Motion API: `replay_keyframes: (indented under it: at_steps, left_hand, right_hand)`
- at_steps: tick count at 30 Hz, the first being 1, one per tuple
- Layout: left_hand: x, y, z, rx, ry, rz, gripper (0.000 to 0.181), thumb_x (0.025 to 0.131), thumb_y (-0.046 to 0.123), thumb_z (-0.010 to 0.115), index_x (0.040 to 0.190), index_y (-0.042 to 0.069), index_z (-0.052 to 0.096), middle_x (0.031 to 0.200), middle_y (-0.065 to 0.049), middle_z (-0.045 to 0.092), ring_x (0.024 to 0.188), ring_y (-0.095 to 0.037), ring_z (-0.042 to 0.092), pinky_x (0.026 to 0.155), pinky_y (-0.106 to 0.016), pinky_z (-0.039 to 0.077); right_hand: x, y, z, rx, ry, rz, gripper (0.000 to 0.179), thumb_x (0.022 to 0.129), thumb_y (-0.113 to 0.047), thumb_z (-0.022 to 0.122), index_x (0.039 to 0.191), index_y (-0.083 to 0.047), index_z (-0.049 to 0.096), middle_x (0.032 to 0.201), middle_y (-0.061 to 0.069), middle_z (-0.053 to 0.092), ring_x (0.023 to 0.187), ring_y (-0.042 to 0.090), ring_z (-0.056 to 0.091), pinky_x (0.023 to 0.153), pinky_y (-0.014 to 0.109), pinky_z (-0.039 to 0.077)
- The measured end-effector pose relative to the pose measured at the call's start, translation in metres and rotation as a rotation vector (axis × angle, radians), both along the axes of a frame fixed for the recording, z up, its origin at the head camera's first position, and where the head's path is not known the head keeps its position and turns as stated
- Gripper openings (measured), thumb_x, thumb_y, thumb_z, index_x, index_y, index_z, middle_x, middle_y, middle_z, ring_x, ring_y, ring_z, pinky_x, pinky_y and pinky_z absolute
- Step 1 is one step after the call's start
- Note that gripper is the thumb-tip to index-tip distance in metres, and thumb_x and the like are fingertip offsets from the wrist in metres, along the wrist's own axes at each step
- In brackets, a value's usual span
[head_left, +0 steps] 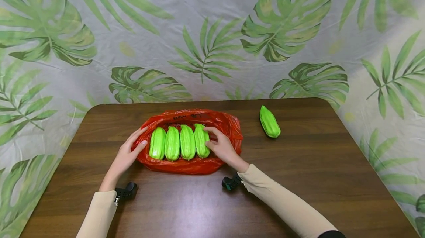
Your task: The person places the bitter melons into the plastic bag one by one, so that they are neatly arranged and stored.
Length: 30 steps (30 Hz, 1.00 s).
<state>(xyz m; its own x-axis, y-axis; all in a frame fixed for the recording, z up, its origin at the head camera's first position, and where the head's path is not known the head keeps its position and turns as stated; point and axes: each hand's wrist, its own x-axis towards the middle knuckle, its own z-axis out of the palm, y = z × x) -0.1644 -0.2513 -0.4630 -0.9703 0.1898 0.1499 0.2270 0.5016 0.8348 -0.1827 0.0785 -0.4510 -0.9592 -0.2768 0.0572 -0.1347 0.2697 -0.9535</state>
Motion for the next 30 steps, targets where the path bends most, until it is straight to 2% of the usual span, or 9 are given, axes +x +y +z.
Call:
replay_keyframes:
  at_steps: [5,12,22,30]
  left_hand:
    - [0.0,0.0,0.001,-0.003,0.001,0.001,0.051,0.099,0.022,0.053,0.146,0.008,0.04,0.152,-0.022,0.027,0.137,-0.044,0.022,0.103,-0.067,0.02]
    - [0.0,0.001,0.001,0.001,0.001,0.002,0.05,0.099,0.022,0.053,0.146,0.008,0.04,0.152,-0.022,0.026,0.138,-0.044,0.022,0.103,-0.068,0.02]
    - [0.001,0.001,0.002,0.004,0.003,0.0,0.05,0.099,0.022,0.053,0.146,0.008,0.04,0.152,-0.022,0.026,0.137,-0.044,0.022,0.103,-0.068,0.02]
    - [0.002,0.002,0.002,-0.002,0.009,0.0,0.05,0.099,0.021,0.053,0.145,0.007,0.04,0.151,-0.023,0.026,0.137,-0.045,0.022,0.103,-0.068,0.02]
  right_hand:
    - [-0.001,0.002,0.003,-0.03,0.025,-0.017,0.044,0.088,0.009,0.058,0.131,0.001,0.053,0.134,0.018,0.052,0.122,0.031,0.051,0.099,0.045,0.043]
    - [-0.003,0.006,0.01,-0.075,0.02,-0.016,0.042,0.09,0.007,0.057,0.131,-0.001,0.054,0.134,0.016,0.052,0.123,0.032,0.05,0.1,0.042,0.042]
    - [-0.002,0.018,0.024,-0.231,0.077,0.091,0.04,0.095,0.002,0.055,0.134,0.007,0.046,0.138,0.026,0.043,0.126,0.039,0.044,0.102,0.048,0.039]
    - [-0.002,0.03,0.03,-0.29,0.084,0.094,0.039,0.096,0.003,0.052,0.134,0.009,0.043,0.138,0.024,0.044,0.125,0.039,0.045,0.094,0.033,0.047]
